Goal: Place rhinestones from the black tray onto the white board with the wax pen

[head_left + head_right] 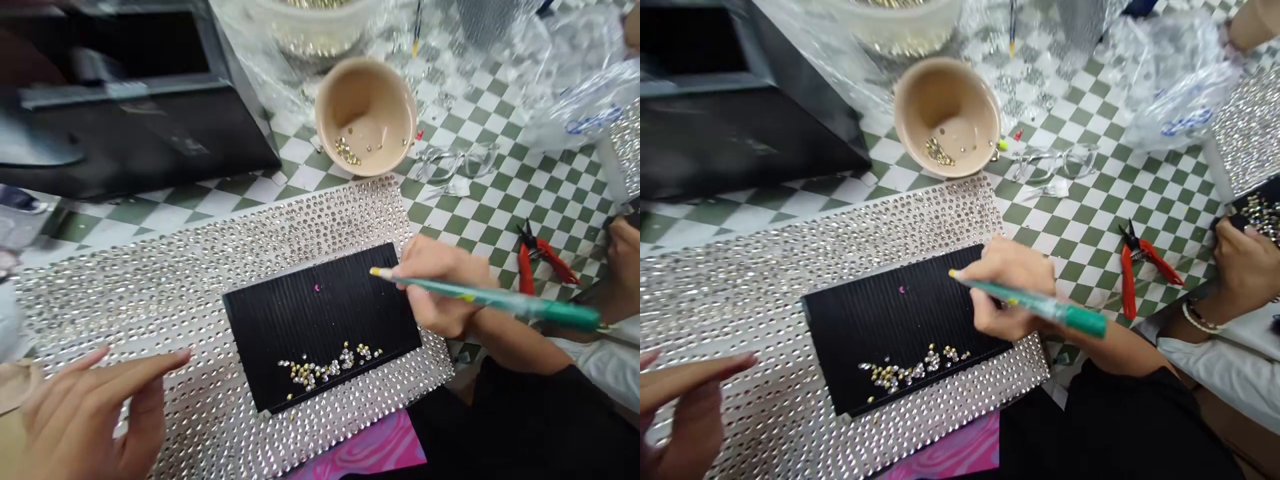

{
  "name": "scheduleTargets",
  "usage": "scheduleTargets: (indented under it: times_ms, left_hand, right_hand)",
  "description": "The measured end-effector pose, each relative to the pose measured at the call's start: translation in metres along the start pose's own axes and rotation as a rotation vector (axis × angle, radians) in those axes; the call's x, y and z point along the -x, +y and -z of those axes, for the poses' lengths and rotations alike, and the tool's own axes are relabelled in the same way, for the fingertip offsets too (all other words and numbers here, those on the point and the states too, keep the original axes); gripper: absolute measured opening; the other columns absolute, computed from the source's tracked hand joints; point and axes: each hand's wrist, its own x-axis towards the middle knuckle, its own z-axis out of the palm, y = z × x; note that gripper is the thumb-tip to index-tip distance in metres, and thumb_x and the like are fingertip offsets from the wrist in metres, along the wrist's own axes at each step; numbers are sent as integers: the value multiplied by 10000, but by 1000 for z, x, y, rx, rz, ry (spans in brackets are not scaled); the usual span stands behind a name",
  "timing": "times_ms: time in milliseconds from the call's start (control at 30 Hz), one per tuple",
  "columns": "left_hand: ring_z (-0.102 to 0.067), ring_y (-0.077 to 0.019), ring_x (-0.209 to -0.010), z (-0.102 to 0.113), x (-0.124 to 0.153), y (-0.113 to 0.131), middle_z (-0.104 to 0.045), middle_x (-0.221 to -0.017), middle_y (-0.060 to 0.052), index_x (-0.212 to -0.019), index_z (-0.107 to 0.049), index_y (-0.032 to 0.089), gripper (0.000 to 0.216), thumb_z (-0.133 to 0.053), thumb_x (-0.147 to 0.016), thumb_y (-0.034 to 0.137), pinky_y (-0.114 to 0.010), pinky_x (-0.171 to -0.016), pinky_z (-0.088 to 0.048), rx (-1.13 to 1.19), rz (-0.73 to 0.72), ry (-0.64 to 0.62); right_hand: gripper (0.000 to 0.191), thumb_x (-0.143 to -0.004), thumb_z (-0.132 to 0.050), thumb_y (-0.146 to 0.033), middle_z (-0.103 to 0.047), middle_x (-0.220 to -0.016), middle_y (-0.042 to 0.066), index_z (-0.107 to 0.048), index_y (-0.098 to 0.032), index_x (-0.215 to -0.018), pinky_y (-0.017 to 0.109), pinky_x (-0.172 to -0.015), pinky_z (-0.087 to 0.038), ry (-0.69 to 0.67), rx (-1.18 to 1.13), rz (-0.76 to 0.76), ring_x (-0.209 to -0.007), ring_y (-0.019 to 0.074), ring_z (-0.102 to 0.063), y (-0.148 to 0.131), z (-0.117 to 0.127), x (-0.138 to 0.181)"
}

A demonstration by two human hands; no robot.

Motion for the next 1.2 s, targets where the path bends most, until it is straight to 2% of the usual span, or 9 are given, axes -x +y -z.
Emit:
scheduleTargets:
  times_ms: [100,267,500,633,733,867,967,1100,1200]
  left_hand:
    - [-676,-276,-729,-2,-15,5,-818,-956,13,-1654,-497,481,856,-698,-905,119,-544,-962,-596,-95,-153,15]
    - [-734,-283,-933,-2,-30,38,-790,-1073,-14,-1694,-423,487,842,-620,-979,89,-517,-1053,-596,-143,-71,118]
    - [-732,-281,-966,-3,-30,48,-774,-1120,-25,-1689,-430,494,835,-625,-985,88,-526,-1102,-588,-137,-79,132]
    - [-722,-299,-984,-4,-35,50,-759,-1085,-53,-1711,-413,421,781,-587,-1026,89,-514,-1045,-572,-173,-156,108]
    - [-720,-319,-997,-4,-38,48,-757,-1087,-73,-1613,-535,322,639,-599,-1021,89,-511,-1007,-554,-183,-219,97]
    - [-731,-295,-972,-5,-45,51,-762,-1064,-70,-1311,-685,233,354,-611,-1009,64,-472,-982,-552,-192,-241,129]
    - [-728,-254,-947,-3,-50,56,-769,-1045,-48,-1202,-698,224,287,-600,-1011,33,-436,-994,-548,-183,-242,153]
    - [-737,-215,-952,1,-50,59,-789,-1033,-16,-1120,-680,233,249,-577,-1017,31,-408,-1040,-566,-158,-264,174]
    - [-730,-192,-951,-1,-50,60,-790,-1031,-2,-1111,-673,244,237,-549,-1039,55,-379,-1034,-571,-152,-282,196]
  right_hand:
    - [280,-847,-569,-63,-641,-682,-34,-702,-222,-1036,319,-568,-561,-158,87,227,-590,140,-572,-2,-7,8]
    - [152,-943,-634,-106,-689,-777,23,-751,-184,-1001,303,-672,-576,-391,343,586,-729,158,-569,-1,-4,9]
    - [205,-1005,-631,-66,-739,-990,56,-761,-185,-1110,304,-748,-530,-515,532,696,-833,159,-553,4,-3,7]
    - [164,-1039,-605,-88,-741,-967,54,-739,-158,-1102,301,-705,-485,-544,561,735,-799,151,-531,4,-4,6]
    - [182,-1037,-614,-94,-732,-938,48,-731,-130,-1172,302,-685,-473,-553,548,781,-794,150,-538,4,-4,5]
    - [382,-1003,-520,-18,-723,-945,-11,-713,-270,-1216,294,-749,-524,-410,621,601,-821,137,-592,26,18,-4]
    - [370,-979,-456,3,-732,-968,59,-717,-236,-1089,387,-809,-556,-260,765,369,-925,214,-652,55,55,-14]
    - [293,-979,-466,-107,-728,-916,116,-743,-197,-1012,457,-804,-553,-188,876,141,-869,272,-627,86,98,-15]
    - [294,-1014,-486,-253,-739,-952,148,-765,-175,-1066,495,-892,-568,-202,909,17,-917,296,-642,97,106,-3]
